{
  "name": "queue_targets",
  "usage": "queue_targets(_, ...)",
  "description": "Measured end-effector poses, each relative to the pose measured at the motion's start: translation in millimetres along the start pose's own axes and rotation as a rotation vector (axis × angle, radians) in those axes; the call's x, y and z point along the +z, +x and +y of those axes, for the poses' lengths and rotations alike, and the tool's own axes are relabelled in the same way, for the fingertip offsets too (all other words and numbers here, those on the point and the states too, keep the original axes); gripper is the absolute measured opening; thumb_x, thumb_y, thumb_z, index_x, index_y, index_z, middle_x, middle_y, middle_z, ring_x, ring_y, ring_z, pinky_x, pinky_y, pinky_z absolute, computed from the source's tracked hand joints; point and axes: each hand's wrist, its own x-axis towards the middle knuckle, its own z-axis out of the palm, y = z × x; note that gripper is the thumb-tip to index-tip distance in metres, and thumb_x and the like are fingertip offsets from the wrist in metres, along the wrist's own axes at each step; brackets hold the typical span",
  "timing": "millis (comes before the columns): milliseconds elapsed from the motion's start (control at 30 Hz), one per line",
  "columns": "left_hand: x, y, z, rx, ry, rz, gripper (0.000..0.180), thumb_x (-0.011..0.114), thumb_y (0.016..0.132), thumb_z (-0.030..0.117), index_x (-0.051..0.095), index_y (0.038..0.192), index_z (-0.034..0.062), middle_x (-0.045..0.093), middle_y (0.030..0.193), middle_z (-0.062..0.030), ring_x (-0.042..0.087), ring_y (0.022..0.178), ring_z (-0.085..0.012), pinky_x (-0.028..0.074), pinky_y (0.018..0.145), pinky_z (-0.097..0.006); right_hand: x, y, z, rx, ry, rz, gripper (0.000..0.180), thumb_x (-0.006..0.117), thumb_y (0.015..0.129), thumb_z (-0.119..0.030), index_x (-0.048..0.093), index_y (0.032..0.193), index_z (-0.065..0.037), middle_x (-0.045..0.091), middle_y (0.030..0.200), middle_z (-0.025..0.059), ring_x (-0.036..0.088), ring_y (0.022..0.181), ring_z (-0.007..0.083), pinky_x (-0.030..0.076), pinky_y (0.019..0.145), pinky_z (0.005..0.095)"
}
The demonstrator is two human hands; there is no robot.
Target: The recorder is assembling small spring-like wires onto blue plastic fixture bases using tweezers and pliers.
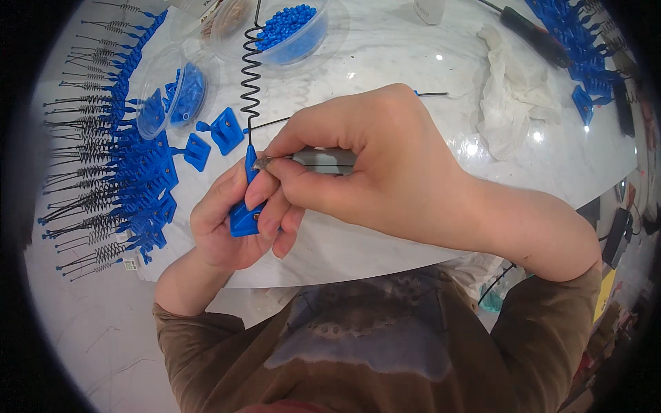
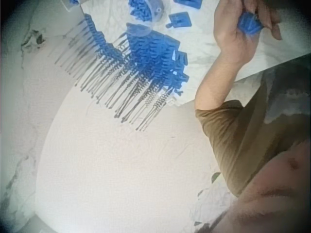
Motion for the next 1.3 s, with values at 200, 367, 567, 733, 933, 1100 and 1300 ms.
queue_targets(200,0,0,0,-0.006,-0.007,0.004,0.035,0.03,0.096,0.036,0.041,0.076,0.0106,0.05,0.063,-0.007,0.055,0.072,-0.0201,0.049,0.045,-0.028,-1,1,1,-0.019,-0.022,-0.007,0.012,0.066,0.077,0.001,0.067,0.088,0.004,0.067,0.075,0.0101,0.064,0.069,0.0113,0.049,0.061,0.0215)
queue_targets(367,0,0,-1,0.008,0.0,0.004,0.035,0.03,0.096,0.036,0.041,0.075,0.0107,0.049,0.063,-0.007,0.054,0.071,-0.02,0.048,0.045,-0.028,0,2,2,-0.026,-0.011,-0.006,0.012,0.066,0.076,0.002,0.067,0.088,0.004,0.068,0.076,0.0101,0.064,0.069,0.0116,0.049,0.061,0.0217)
queue_targets(567,1,0,-1,0.002,0.01,0.007,0.035,0.031,0.096,0.037,0.041,0.076,0.0098,0.048,0.062,-0.0071,0.054,0.069,-0.02,0.048,0.043,-0.028,-1,1,4,-0.055,-0.033,0.007,0.012,0.067,0.075,0.002,0.067,0.087,0.003,0.068,0.076,0.0092,0.065,0.068,0.0123,0.049,0.06,0.0216)
queue_targets(733,0,-1,-1,-0.003,0.031,0.004,0.035,0.032,0.095,0.037,0.042,0.076,0.0096,0.048,0.062,-0.0072,0.054,0.068,-0.0196,0.047,0.042,-0.028,-1,1,5,-0.101,-0.083,0.003,0.013,0.067,0.074,0.003,0.068,0.087,0.003,0.068,0.076,0.0093,0.065,0.067,0.0121,0.049,0.059,0.0221)
queue_targets(933,-8,-2,0,-0.004,-0.043,-0.101,0.037,0.035,0.094,0.039,0.043,0.078,0.0072,0.048,0.068,-0.0101,0.054,0.077,-0.0231,0.049,0.054,-0.032,0,0,-1,0.024,0.053,0.02,0.011,0.065,0.077,0.002,0.066,0.087,0.003,0.068,0.077,0.0086,0.064,0.071,0.0112,0.048,0.062,0.0219)
queue_targets(1100,-9,0,-2,0.083,-0.059,-0.123,0.038,0.037,0.094,0.039,0.042,0.075,0.0071,0.047,0.066,-0.0095,0.053,0.072,-0.0231,0.048,0.051,-0.031,-3,1,-2,0.064,0.002,0.053,0.008,0.062,0.08,0.001,0.063,0.088,0.005,0.066,0.081,0.0088,0.064,0.077,0.0119,0.049,0.068,0.0225)
queue_targets(1300,-6,0,1,-0.001,-0.042,-0.076,0.035,0.04,0.094,0.033,0.042,0.071,0.0055,0.045,0.06,-0.0093,0.052,0.065,-0.0238,0.045,0.043,-0.03,-2,0,-4,0.065,0.036,0.072,0.009,0.06,0.082,0.001,0.06,0.089,0.006,0.065,0.083,0.0087,0.064,0.08,0.0128,0.05,0.072,0.0233)
